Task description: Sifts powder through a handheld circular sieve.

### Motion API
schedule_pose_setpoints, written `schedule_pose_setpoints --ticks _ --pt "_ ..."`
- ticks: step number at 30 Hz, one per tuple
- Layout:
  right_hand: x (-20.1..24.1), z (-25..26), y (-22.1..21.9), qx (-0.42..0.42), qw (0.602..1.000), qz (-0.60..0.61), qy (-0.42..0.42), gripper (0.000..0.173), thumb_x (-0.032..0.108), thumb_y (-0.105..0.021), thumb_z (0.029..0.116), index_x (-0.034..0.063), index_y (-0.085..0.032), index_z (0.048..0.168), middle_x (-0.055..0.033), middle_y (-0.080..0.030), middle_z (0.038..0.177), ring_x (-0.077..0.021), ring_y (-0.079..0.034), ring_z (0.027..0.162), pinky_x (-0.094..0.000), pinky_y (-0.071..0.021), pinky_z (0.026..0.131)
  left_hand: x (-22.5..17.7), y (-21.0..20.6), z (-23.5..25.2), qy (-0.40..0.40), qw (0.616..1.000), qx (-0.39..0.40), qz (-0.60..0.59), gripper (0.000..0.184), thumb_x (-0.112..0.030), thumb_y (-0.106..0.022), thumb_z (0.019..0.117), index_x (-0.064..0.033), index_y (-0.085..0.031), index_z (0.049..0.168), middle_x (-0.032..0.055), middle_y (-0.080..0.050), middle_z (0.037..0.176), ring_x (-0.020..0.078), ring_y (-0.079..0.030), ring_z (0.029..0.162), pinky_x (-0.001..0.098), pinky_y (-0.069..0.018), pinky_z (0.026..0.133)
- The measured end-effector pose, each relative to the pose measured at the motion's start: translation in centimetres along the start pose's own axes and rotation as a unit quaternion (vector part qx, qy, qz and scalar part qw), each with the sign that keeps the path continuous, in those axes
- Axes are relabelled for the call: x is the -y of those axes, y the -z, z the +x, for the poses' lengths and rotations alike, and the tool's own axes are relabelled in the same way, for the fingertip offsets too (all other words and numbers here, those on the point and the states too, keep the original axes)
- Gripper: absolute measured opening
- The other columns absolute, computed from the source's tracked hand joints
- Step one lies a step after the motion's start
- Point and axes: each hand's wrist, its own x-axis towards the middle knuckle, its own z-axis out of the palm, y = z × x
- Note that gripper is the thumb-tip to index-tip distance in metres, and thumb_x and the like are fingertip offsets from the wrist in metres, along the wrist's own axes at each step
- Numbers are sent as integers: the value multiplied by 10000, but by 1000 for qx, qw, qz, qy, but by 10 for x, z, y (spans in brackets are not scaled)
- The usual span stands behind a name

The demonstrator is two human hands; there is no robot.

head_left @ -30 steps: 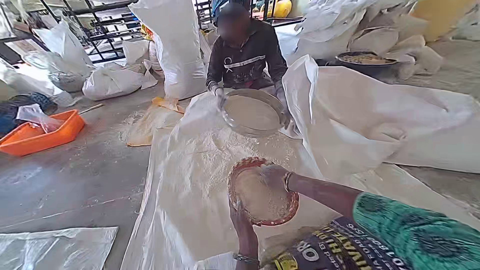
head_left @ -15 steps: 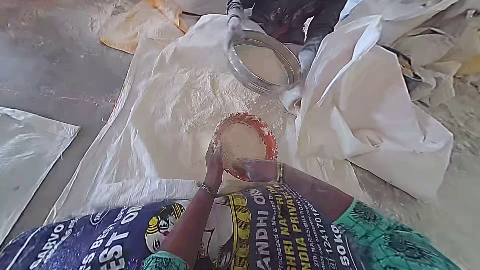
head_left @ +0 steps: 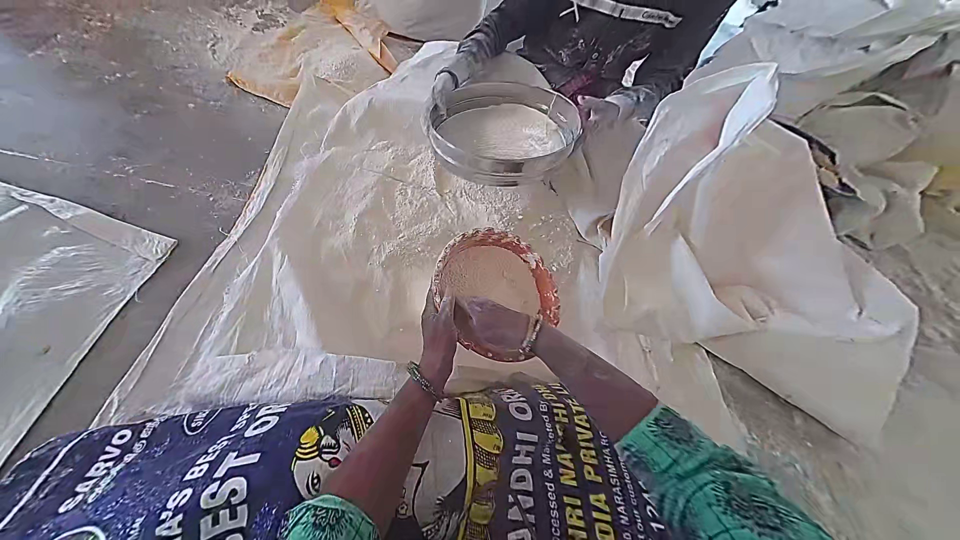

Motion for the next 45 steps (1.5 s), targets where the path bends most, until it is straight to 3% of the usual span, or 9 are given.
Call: schedule_pose_setpoints --ticks 4,10,13,26,29,32,38,41,45 --pt "-12 12 20 -76 992 -14 -96 534 1 -458 1031 -83 -330 1543 -308 -385 1568 -408 -363 1487 -500 -276 1227 -2 9 -7 -21 1000 -10 6 490 -131 -386 1095 31 -298 1549 241 -436 1502 203 -519 1286 343 -436 1055" --pt "-62 -21 16 -320 944 13 -79 404 57 -526 982 -37 -604 1367 -265 -524 1476 -387 -457 1424 -490 -340 1195 -12 -1 -1 -25 1000 1 -8 514 -134 -396 1095 28 -266 1565 246 -373 1557 231 -453 1370 361 -385 1112" --pt "-65 2 19 -297 940 103 -133 617 204 -544 1046 -60 -325 1559 -273 -321 1622 -359 -294 1534 -447 -231 1262 -10 0 -4 -10 1000 23 8 502 -127 -424 1085 13 -311 1553 236 -425 1521 222 -506 1309 368 -438 1052" --pt "-65 -30 -14 -169 979 -77 81 261 6 -509 998 -109 -718 1104 -298 -703 1129 -442 -666 1123 -546 -481 1025 -12 5 3 4 998 41 51 499 -177 -429 1092 -5 -336 1551 230 -448 1510 261 -510 1318 423 -438 1060" --pt "-65 -15 15 -307 950 -40 -50 343 70 -450 1047 -64 -684 1259 -254 -690 1261 -368 -637 1247 -483 -438 1118 -17 4 1 11 998 51 37 496 -161 -442 1086 4 -345 1544 229 -441 1518 253 -496 1335 418 -417 1083" --pt "-33 10 22 -223 969 52 -89 452 118 -443 1071 -36 -470 1495 -257 -544 1468 -349 -504 1400 -467 -351 1192 -19 6 -4 40 994 88 46 523 -169 -457 1081 -48 -317 1571 217 -456 1500 256 -550 1254 430 -486 986" --pt "-24 -15 -22 -35 991 -14 127 391 135 -467 1063 -12 -609 1396 -234 -610 1410 -359 -561 1349 -483 -379 1163 -21 17 1 11 997 55 49 504 -148 -426 1087 -11 -315 1559 216 -423 1532 230 -486 1338 391 -411 1084" --pt "-50 -40 -8 -8 991 -101 84 282 45 -521 1023 -71 -718 1188 -297 -696 1186 -452 -648 1162 -566 -441 1059 -21 13 6 -5 997 51 60 518 -166 -418 1089 10 -299 1562 239 -397 1549 263 -465 1371 417 -403 1102" --pt "-74 -39 18 -114 973 -189 71 344 16 -421 1035 -57 -663 1268 -250 -643 1340 -386 -584 1312 -501 -421 1135 -20 8 4 27 997 56 42 501 -221 -385 1106 -61 -303 1574 217 -454 1492 248 -560 1234 418 -511 952"
